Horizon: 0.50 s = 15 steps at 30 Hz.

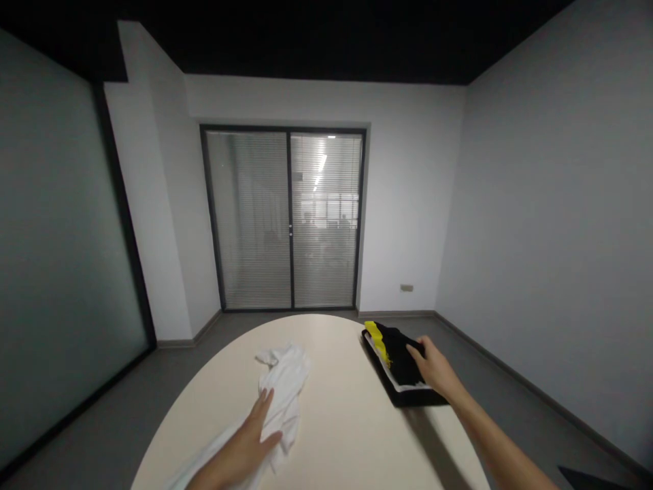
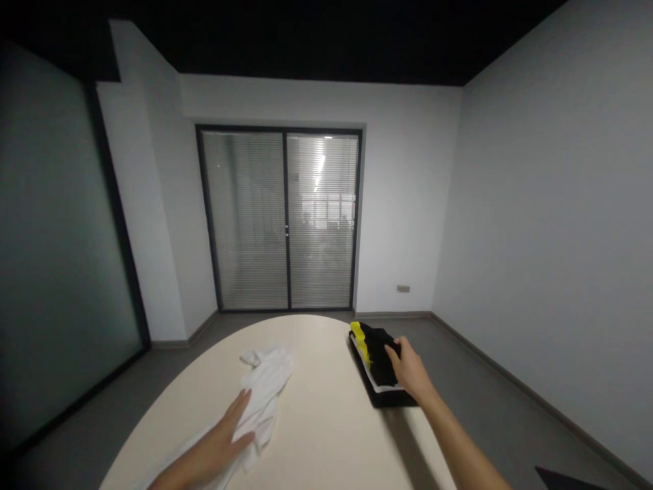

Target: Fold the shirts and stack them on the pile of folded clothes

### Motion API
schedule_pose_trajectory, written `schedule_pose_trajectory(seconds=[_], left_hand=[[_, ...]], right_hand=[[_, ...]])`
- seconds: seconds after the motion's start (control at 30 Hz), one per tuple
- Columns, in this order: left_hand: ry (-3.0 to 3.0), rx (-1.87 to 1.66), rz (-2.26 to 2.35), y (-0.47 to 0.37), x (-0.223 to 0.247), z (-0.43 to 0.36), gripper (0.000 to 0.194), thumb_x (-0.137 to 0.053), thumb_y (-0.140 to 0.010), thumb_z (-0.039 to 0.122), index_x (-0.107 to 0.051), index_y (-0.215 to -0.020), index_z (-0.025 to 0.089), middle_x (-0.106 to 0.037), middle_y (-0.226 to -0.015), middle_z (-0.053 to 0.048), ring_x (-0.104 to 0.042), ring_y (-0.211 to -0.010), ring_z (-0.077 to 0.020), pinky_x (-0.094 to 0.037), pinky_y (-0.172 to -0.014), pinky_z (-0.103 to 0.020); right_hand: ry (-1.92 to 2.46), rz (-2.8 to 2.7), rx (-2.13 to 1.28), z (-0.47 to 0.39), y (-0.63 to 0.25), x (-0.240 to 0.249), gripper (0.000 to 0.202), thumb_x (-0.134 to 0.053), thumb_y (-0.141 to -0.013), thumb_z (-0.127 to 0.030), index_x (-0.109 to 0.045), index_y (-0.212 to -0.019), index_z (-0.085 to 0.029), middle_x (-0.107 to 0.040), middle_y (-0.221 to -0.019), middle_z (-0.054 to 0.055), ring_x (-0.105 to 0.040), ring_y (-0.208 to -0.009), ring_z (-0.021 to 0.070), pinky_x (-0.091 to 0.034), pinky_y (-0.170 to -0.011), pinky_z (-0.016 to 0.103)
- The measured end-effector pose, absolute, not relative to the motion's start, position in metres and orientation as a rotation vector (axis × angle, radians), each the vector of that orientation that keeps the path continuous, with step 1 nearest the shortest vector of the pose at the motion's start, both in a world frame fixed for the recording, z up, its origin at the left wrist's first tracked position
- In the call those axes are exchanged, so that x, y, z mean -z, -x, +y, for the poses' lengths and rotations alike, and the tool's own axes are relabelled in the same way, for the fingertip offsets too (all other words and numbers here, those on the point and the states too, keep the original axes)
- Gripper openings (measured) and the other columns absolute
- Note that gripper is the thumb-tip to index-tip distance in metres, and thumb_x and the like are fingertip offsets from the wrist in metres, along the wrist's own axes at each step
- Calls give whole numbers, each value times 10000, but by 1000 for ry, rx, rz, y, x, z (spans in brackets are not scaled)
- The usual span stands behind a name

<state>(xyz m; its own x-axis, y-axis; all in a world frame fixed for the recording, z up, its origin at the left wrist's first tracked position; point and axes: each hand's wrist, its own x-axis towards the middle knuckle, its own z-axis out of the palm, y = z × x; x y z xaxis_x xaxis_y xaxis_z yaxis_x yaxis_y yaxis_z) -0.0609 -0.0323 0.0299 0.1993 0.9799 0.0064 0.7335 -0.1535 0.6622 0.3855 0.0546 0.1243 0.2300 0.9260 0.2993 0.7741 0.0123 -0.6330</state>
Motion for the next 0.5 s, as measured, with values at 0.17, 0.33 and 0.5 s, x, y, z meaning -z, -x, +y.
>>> schedule_pose_trajectory(seconds=[0.17, 0.33, 0.5], left_hand=[[-1940, -897, 1572, 43, -28, -64, 1056, -603, -795, 583, -44, -1612, 213, -58, -1677, -73, -53, -1535, -287, -54, -1245, -423], [-1744, -1091, 1296, 15, -74, -94, 1165, -701, -680, 676, -73, -1603, 341, -265, -1637, -21, -317, -1469, -352, -383, -1145, -489], [-1665, -1070, 1339, 19, -98, -117, 849, -530, -818, 695, -349, -1553, 311, -581, -1426, -76, -564, -1251, -442, -546, -927, -592]], right_hand=[[1326, -1826, -283, -26, -313, -207, 305, -430, -963, -524, -489, -1000, -227, -620, -771, 18, -628, -751, 220, -502, -685, 331], [749, -2303, -226, -104, -223, -224, 130, -584, -935, -375, -590, -893, -252, -648, -1206, 66, -369, -1433, 310, -236, -1206, 547], [497, -2515, -404, -117, -168, -201, 201, -464, -1007, -256, -658, -1044, -294, -674, -1214, 13, -511, -1325, 183, -216, -1251, 410]])
